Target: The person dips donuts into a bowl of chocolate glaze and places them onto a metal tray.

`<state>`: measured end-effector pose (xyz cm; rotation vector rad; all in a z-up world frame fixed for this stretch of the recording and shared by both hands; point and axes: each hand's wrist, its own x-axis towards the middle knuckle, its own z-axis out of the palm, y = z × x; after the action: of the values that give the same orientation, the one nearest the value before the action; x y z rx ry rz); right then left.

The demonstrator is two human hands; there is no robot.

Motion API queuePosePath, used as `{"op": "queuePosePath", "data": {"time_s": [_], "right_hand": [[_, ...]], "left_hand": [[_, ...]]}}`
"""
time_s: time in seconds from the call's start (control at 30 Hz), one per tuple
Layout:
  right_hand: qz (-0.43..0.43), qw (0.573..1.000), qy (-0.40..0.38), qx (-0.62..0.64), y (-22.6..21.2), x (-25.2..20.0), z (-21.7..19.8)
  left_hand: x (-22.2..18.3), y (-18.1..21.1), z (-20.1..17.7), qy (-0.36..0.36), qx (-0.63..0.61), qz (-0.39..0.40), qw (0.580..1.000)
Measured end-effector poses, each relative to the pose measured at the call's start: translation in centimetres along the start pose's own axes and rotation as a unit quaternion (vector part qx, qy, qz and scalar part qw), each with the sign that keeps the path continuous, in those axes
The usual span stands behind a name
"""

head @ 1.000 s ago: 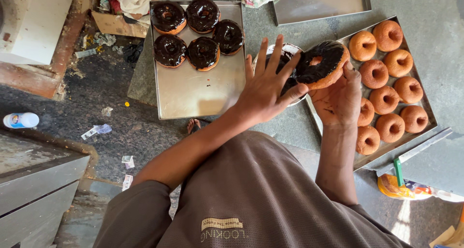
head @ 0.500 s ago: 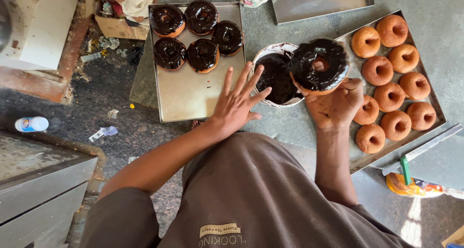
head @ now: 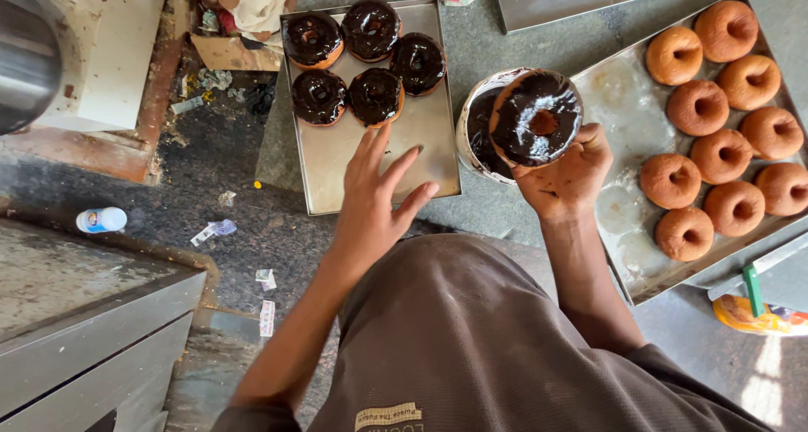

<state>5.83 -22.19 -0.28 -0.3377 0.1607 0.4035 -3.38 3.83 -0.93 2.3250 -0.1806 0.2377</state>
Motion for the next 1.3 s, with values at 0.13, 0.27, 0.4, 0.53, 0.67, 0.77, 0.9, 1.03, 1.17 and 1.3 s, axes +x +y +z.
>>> {"op": "queuePosePath", "data": {"time_s": [0.13,0.27,0.4,0.53,0.67,0.77,0.9,1.03,1.17,1.3], "right_hand": [[-0.004,0.998,-0.029,-0.053,0.0,0.2,0.7],[-0.042,0.990,-0.043,-0.130,-0.2,0.0,1.7],[-0.062,0.983,-0.065,-0.159,-0.5,-0.5,3.1],[-0.102,0.978,-0.040,-0.179,-1.2,-1.1,3.0],[-0.120,0.981,-0.011,-0.152,-2.1,-1.7,1.4],[-0.128,0.982,0.001,-0.141,-2.6,-2.1,0.7],[-0.139,0.979,-0.012,-0.150,-3.0,-2.1,0.4],[-0.133,0.985,0.017,-0.107,-2.9,-1.6,0.8],[-0.109,0.988,0.021,-0.110,-2.4,-1.1,1.8],[-0.041,0.990,0.002,-0.135,-0.9,-0.7,3.5]], "left_hand": [[2.0,2.5,1.1,0.065,-0.028,0.018,0.997],[4.4,5.4,1.4,0.086,-0.048,0.060,0.993],[6.7,6.6,1.6,0.015,0.029,0.045,0.998],[6.5,7.1,3.1,-0.062,-0.033,-0.002,0.998],[5.8,6.5,5.3,-0.135,-0.182,-0.047,0.973],[6.4,5.4,6.2,-0.209,-0.349,-0.111,0.907],[6.5,5.4,7.1,-0.197,-0.188,-0.101,0.957],[6.2,3.8,8.7,-0.136,0.173,0.055,0.974],[4.7,1.3,8.9,-0.150,0.165,0.122,0.967],[3.3,-0.6,4.3,-0.289,0.245,0.093,0.921]]}}
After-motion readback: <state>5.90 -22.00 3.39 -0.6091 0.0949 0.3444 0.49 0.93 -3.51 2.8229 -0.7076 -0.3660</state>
